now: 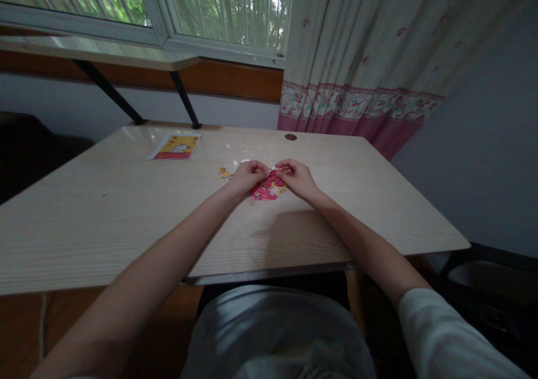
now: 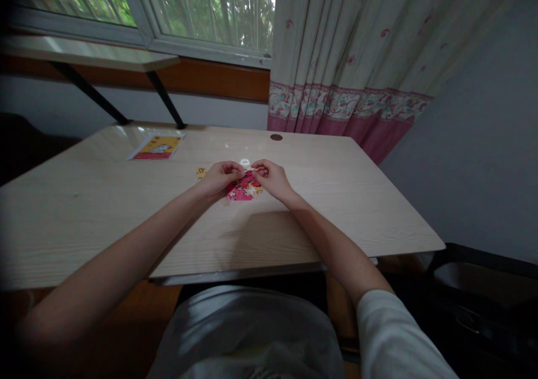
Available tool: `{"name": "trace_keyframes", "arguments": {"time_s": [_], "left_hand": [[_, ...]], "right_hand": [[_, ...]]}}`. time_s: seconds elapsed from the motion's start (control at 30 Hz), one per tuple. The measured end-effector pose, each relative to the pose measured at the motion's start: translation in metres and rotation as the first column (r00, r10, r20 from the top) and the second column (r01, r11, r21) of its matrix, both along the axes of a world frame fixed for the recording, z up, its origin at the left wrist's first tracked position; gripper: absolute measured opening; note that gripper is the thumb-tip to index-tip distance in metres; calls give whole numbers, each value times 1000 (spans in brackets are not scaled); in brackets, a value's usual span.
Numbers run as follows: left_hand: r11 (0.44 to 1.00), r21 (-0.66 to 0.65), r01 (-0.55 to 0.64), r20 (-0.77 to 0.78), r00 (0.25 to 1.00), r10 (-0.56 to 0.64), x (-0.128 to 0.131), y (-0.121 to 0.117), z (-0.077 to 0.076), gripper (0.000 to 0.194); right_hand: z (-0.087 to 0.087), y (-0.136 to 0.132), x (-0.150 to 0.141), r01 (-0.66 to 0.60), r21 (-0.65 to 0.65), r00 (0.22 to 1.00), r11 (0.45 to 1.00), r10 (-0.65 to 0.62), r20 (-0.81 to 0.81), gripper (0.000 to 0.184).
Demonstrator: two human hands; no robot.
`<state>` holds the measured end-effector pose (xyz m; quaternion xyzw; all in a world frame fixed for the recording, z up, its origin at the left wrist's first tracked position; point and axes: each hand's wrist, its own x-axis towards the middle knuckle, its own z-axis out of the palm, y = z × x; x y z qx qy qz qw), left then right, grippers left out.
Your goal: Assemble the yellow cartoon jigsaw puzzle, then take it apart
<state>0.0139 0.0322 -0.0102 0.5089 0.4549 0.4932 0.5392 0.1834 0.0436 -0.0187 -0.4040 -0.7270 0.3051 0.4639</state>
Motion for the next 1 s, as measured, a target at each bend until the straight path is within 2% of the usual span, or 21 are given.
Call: {"name": "trace_keyframes", "arguments": {"time_s": [0.27, 0.53, 0.63, 0.7, 0.87, 0.93, 1.0], "left_hand": [[1000, 11, 24, -117, 993, -23, -1, -3, 3, 10], [996, 83, 26, -178, 984, -11, -4, 4, -4, 11], [996, 82, 21, -171, 985, -7, -5, 3, -1, 10], [997, 68, 36, -106, 994, -29, -4, 1, 1, 10], [999, 9, 33, 47, 998, -34, -2, 0, 3, 13], [1000, -17, 14, 49, 999, -14, -2, 1, 3, 14], [1000, -31, 3, 47, 999, -2, -2, 2, 2, 15]], "right_hand": [[8, -9, 1, 27, 134, 976, 991, -55, 212, 15], [9, -12, -3, 43, 176, 960, 984, -89, 264, 15], [9, -12, -3, -1, 152, 974, 988, -33, 224, 13], [8, -10, -3, -22, 119, 988, 993, 3, 154, 14], [4, -3, 0, 14, 60, 1000, 998, -15, 20, 15], [3, -1, 2, 27, 54, 1000, 998, -27, 13, 16], [4, -1, 4, 36, 88, 996, 995, -43, 73, 15]]}}
